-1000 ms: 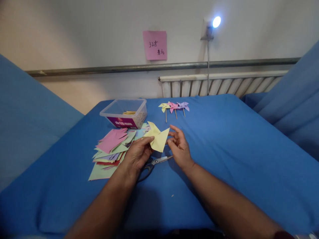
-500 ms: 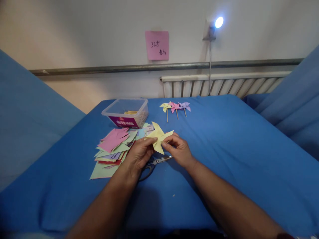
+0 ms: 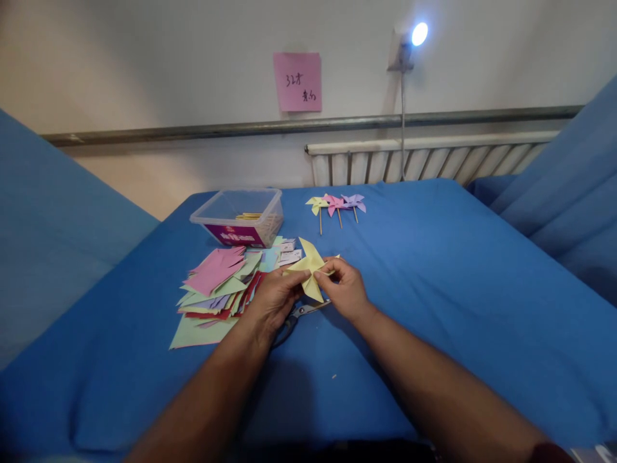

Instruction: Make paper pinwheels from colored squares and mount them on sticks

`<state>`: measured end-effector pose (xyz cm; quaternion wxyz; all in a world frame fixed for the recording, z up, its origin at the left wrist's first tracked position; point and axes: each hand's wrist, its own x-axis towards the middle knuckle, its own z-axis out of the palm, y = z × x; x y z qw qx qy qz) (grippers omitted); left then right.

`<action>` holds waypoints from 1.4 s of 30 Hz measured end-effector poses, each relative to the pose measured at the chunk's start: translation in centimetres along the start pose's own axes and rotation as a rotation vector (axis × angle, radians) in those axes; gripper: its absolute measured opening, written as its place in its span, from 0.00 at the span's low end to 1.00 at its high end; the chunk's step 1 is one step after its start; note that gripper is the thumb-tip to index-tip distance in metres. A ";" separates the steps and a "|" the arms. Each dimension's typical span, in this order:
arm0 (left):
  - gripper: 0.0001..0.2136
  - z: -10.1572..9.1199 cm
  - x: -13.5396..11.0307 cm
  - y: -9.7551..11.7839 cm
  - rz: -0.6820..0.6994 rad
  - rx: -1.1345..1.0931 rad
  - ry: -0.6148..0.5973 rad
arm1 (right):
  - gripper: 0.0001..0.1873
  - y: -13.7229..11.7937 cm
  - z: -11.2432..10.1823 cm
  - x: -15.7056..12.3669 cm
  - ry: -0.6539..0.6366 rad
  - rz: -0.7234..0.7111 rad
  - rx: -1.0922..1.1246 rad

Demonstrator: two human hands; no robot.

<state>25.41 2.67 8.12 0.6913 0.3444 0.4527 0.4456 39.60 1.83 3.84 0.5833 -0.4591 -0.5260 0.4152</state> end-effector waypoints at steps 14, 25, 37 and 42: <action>0.16 0.1 0.0 -0.4 0.007 -0.005 0.003 | 0.09 -0.2 0.1 -0.2 0.064 -0.014 -0.119; 0.15 0.1 0.2 -0.5 -0.003 0.039 0.023 | 0.08 -0.7 0.1 -0.3 0.092 -0.088 -0.232; 0.14 0.1 0.2 -0.4 0.007 0.021 0.025 | 0.08 -1.1 -0.3 -0.1 0.029 -0.066 -0.124; 0.15 0.2 0.0 -0.1 0.006 0.008 0.028 | 0.08 -1.3 -0.4 -0.1 -0.021 0.003 -0.014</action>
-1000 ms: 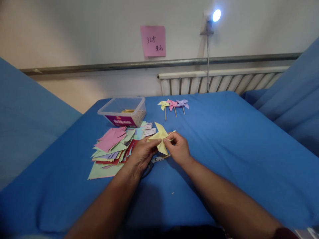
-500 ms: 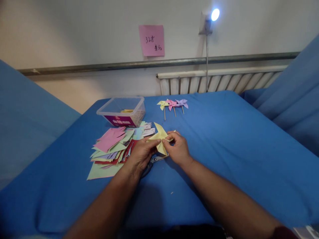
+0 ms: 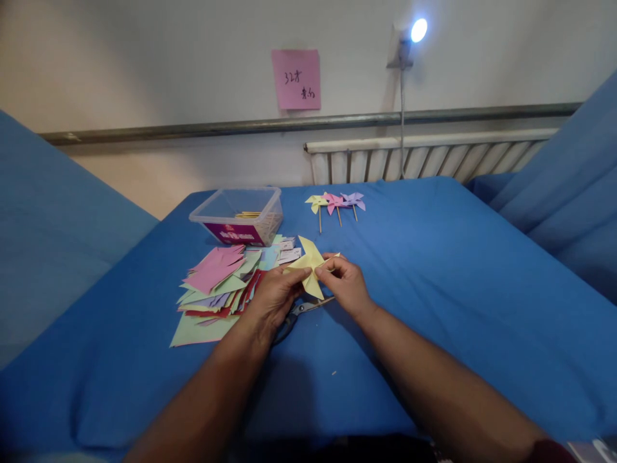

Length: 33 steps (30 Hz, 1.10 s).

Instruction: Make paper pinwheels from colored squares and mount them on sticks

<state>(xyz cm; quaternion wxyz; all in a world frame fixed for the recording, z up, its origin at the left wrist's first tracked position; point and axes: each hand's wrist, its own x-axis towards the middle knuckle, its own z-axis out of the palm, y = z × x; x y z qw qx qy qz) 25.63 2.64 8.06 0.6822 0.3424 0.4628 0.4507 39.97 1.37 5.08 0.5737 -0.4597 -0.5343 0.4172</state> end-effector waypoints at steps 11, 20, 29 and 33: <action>0.13 0.1 0.0 -0.2 -0.002 0.041 0.009 | 0.08 0.3 0.1 0.1 0.059 -0.065 -0.116; 0.14 0.5 -0.3 0.0 -0.026 -0.001 0.016 | 0.07 0.5 0.2 0.0 0.063 -0.115 -0.208; 0.16 0.5 -0.3 0.3 -0.033 0.006 0.019 | 0.08 0.3 -0.1 0.2 0.047 -0.108 -0.209; 0.15 0.4 -0.3 0.2 -0.035 0.009 0.014 | 0.08 0.3 0.0 0.2 0.054 -0.094 -0.199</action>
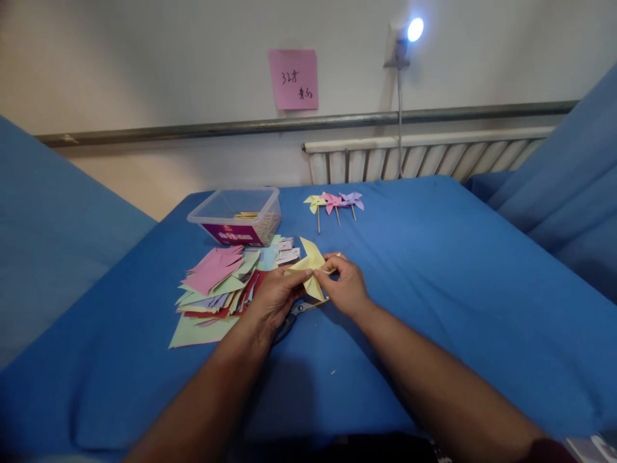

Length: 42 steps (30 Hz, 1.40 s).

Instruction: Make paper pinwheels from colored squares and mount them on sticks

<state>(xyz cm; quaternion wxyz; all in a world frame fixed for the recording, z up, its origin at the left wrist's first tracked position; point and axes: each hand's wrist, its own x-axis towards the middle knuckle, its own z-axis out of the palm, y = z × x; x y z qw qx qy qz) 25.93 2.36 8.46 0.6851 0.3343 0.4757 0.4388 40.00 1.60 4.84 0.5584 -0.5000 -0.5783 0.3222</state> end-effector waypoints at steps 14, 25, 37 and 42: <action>0.15 -0.1 0.1 -0.2 0.013 0.006 -0.022 | 0.09 -0.3 0.3 -0.2 0.026 0.039 0.018; 0.15 -0.1 0.2 -0.5 0.045 0.038 -0.015 | 0.10 0.0 0.4 -0.2 0.029 0.052 0.032; 0.14 0.0 0.4 -0.8 0.147 -0.098 0.052 | 0.41 -1.2 1.2 -0.3 0.090 0.262 0.573; 0.15 0.6 0.3 -1.4 0.111 -0.072 0.056 | 0.33 -1.3 1.0 -0.2 0.082 0.351 0.553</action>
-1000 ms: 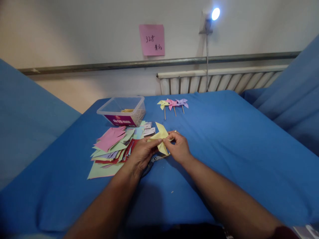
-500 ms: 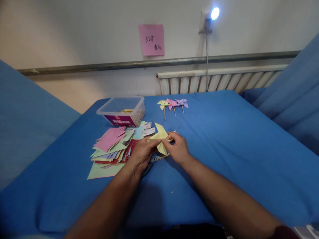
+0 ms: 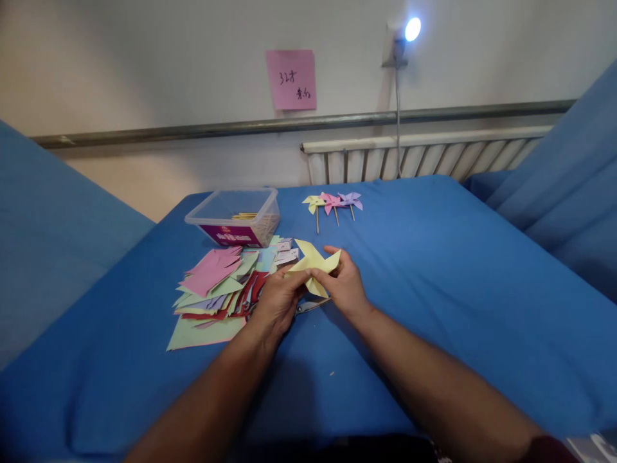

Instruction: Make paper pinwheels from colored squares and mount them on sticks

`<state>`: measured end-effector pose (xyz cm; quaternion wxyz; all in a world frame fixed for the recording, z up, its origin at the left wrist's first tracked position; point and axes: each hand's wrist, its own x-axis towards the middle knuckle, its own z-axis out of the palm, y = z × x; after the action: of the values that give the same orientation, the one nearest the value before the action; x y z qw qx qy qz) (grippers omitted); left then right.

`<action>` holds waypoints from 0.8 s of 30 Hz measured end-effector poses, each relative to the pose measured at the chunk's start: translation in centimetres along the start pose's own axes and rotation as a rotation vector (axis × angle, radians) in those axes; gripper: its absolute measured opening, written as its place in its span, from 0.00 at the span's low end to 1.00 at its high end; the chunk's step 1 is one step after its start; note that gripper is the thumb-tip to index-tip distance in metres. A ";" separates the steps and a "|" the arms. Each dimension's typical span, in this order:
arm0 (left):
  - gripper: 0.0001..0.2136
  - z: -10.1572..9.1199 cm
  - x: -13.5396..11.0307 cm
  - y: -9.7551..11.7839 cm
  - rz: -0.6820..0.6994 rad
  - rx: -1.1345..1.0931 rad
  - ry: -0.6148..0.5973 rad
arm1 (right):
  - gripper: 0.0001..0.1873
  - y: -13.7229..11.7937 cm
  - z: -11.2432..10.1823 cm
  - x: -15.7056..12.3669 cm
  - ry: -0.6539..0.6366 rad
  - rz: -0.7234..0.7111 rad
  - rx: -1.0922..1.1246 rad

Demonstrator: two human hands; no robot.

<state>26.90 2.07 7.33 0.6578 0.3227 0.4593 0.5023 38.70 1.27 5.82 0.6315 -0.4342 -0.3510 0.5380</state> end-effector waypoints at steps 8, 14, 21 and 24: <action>0.14 -0.3 0.1 0.2 -0.038 0.121 -0.022 | 0.26 0.3 -0.6 0.4 -0.012 -0.023 -0.095; 0.11 -1.1 0.2 1.3 0.047 0.323 -0.096 | 0.24 0.4 -0.9 0.6 -0.086 -0.021 -0.203; 0.09 -1.0 0.0 2.3 0.043 0.391 -0.100 | 0.22 0.2 -1.4 0.9 -0.149 -0.023 -0.236; 0.09 -0.8 -0.3 2.9 0.087 0.500 -0.106 | 0.22 0.5 -1.5 1.0 -0.159 -0.034 -0.252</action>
<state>25.04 2.56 9.69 0.5583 0.5206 0.5199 0.3833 40.05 1.99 4.81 0.5511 -0.4601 -0.4722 0.5115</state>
